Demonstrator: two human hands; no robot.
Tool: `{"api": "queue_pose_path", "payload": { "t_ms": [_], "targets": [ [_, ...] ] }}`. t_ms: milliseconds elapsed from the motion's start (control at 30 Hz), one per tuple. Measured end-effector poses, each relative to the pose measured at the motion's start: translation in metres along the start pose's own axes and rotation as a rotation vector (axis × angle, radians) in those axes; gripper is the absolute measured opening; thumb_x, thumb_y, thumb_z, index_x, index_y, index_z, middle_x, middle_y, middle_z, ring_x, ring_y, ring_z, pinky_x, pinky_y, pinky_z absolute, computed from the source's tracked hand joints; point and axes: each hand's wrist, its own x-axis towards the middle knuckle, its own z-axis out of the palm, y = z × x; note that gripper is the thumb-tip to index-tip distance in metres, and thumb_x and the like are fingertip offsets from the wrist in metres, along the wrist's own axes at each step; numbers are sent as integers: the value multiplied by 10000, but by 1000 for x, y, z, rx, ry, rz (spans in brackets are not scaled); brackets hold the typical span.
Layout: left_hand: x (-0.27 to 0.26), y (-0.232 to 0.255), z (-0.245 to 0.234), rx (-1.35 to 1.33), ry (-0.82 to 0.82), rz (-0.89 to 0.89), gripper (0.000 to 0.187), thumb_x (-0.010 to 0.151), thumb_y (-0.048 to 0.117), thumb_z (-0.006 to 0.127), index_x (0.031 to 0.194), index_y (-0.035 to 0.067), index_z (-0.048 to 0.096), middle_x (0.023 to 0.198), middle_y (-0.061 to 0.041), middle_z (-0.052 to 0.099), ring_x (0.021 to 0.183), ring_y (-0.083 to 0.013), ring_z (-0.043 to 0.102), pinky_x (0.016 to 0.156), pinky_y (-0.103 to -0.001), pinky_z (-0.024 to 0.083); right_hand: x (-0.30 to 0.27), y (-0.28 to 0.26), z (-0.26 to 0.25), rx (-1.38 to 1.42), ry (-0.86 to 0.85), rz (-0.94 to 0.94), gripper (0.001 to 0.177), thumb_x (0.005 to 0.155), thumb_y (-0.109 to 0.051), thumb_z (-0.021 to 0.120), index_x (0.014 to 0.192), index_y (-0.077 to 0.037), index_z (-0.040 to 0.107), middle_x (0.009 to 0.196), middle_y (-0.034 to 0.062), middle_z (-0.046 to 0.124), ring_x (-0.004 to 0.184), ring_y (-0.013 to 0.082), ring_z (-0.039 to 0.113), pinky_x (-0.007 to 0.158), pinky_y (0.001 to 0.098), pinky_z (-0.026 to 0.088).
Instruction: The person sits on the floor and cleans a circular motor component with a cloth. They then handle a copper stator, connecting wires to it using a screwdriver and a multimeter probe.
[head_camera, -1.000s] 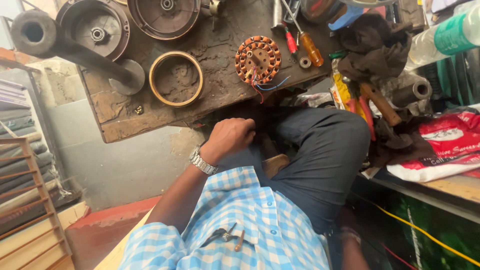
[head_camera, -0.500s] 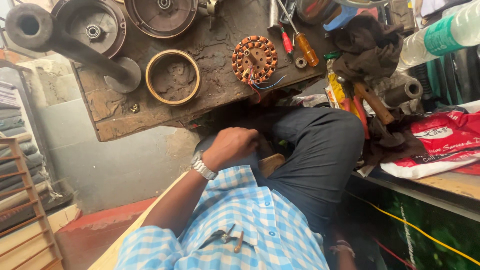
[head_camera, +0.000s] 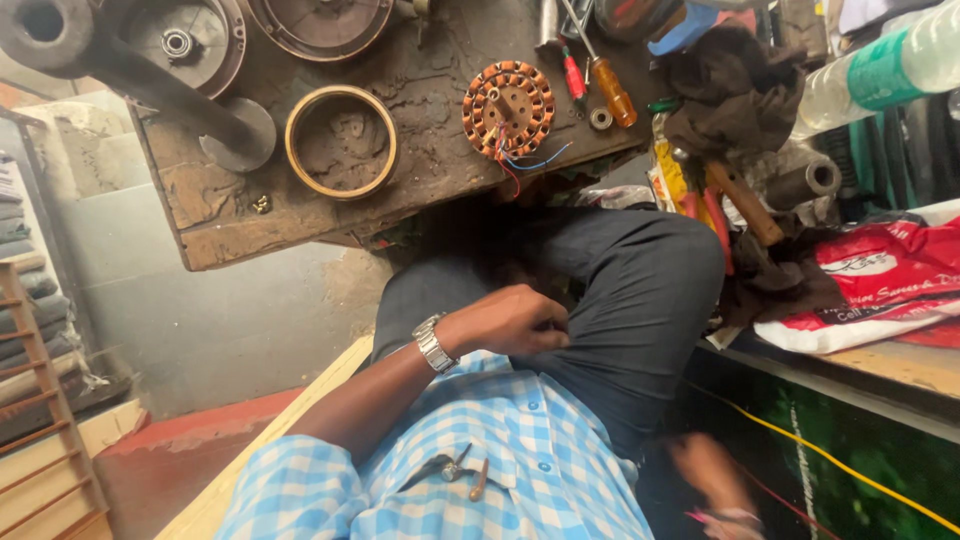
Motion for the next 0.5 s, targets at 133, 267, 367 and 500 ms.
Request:
{"api": "queue_pose_path", "payload": {
  "t_ms": [133,267,367,500],
  "targets": [
    [14,26,20,-472,-385,-22,412,943,440,661,977,47,781,751,-65,742,657,-164,724,618,-336,592,-89,-32,-70,151,141,-147,325,984,-255,631,1061,24,779,594,155,586,528,205,522,512,345,408],
    [28,56,43,-501,-600,183,538,1023,452,617,1153,-63,700,1074,-232,690,993,-240,659,856,-357,543,-135,-51,-68,279,221,-735,325,947,-253,638,1078,34,717,545,60,649,488,126,598,486,252,507],
    [32,69,52,-937,-564,226,650,1055,438,592,1416,-95,505,1485,-261,530,1361,-302,555,1130,-414,462,-150,-56,-50,382,318,-888,345,942,-259,645,1098,44,701,585,50,653,484,115,620,510,249,522],
    [25,88,49,-1711,-503,-40,588,1125,421,478,1464,-59,484,1489,-260,539,1400,-385,520,1174,-486,439,-157,-58,-59,318,159,-896,400,895,-283,629,1099,51,713,611,50,688,489,125,673,514,285,549]
  ]
}}
